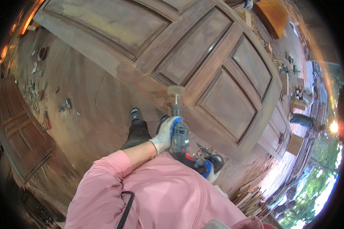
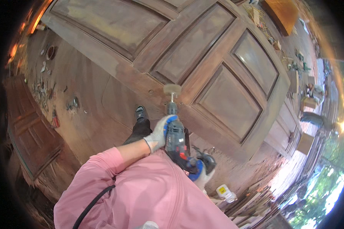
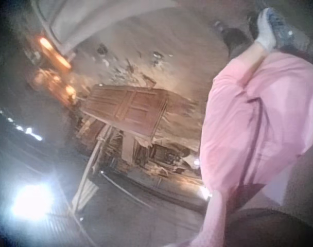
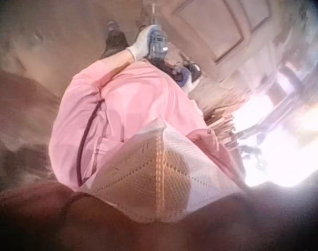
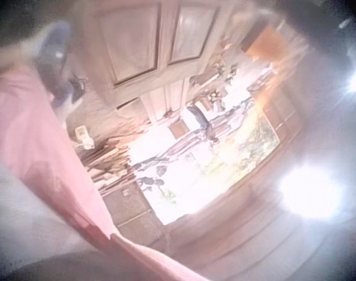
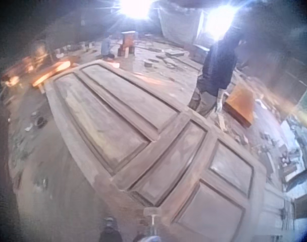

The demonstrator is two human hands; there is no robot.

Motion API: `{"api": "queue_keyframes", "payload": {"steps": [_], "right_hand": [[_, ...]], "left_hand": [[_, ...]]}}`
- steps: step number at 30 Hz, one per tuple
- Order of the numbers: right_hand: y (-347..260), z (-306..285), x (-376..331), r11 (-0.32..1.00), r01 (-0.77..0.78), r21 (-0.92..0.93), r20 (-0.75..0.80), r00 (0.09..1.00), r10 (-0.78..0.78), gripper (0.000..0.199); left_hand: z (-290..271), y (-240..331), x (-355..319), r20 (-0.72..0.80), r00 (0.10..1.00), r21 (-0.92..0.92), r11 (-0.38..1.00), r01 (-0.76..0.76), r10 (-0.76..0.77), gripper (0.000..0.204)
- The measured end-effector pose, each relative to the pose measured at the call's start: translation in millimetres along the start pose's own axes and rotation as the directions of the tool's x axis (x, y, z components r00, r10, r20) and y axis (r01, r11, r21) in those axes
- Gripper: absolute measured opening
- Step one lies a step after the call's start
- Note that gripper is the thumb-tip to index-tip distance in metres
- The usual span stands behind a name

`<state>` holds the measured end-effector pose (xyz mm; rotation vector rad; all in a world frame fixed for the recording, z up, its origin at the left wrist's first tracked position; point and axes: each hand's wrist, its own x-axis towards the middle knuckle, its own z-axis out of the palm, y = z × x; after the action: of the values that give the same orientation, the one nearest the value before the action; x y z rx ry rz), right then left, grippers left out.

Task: The person sands a large wooden door using a power sander, then flips the door and uses a hammer and pliers to remove a metal piece from the surface. The task occurs in a cluttered woodworking shop with other workers visible in the background.

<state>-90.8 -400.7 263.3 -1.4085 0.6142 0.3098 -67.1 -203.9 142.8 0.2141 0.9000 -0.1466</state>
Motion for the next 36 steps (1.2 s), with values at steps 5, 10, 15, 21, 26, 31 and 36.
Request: {"api": "queue_keyframes", "payload": {"steps": [5,10,15,21,26,31,36], "right_hand": [[52,99,-17,0.990,0.050,0.130,0.187,0.980,-0.074,0.024],[75,137,-47,0.978,-0.018,0.209,0.143,0.990,-0.012,0.023],[91,78,-78,0.927,0.325,0.187,-0.358,0.901,-0.244,0.019],[87,33,-92,0.856,0.360,0.370,-0.469,0.868,-0.162,0.015],[94,88,-80,0.947,0.245,0.205,-0.284,0.941,-0.182,0.018],[73,80,-72,0.974,0.063,0.219,0.050,0.996,-0.076,0.024],[56,50,-69,0.894,0.076,0.442,0.119,0.983,-0.142,0.029]], "left_hand": [[-64,101,-2,0.180,0.983,-0.021,0.999,0.050,-0.045,0.026],[-95,140,-11,0.099,0.991,0.112,0.991,0.080,-0.091,0.024],[-54,42,18,0.191,0.957,0.294,0.943,0.158,-0.220,0.019],[-33,-28,15,0.151,0.961,0.461,0.876,0.140,-0.233,0.020],[-89,56,38,0.273,0.879,0.178,0.919,0.352,-0.390,0.018],[-64,83,1,0.108,0.953,0.286,0.927,0.244,-0.285,0.020],[-41,39,-4,0.129,0.933,0.208,0.929,0.304,-0.335,0.029]]}}
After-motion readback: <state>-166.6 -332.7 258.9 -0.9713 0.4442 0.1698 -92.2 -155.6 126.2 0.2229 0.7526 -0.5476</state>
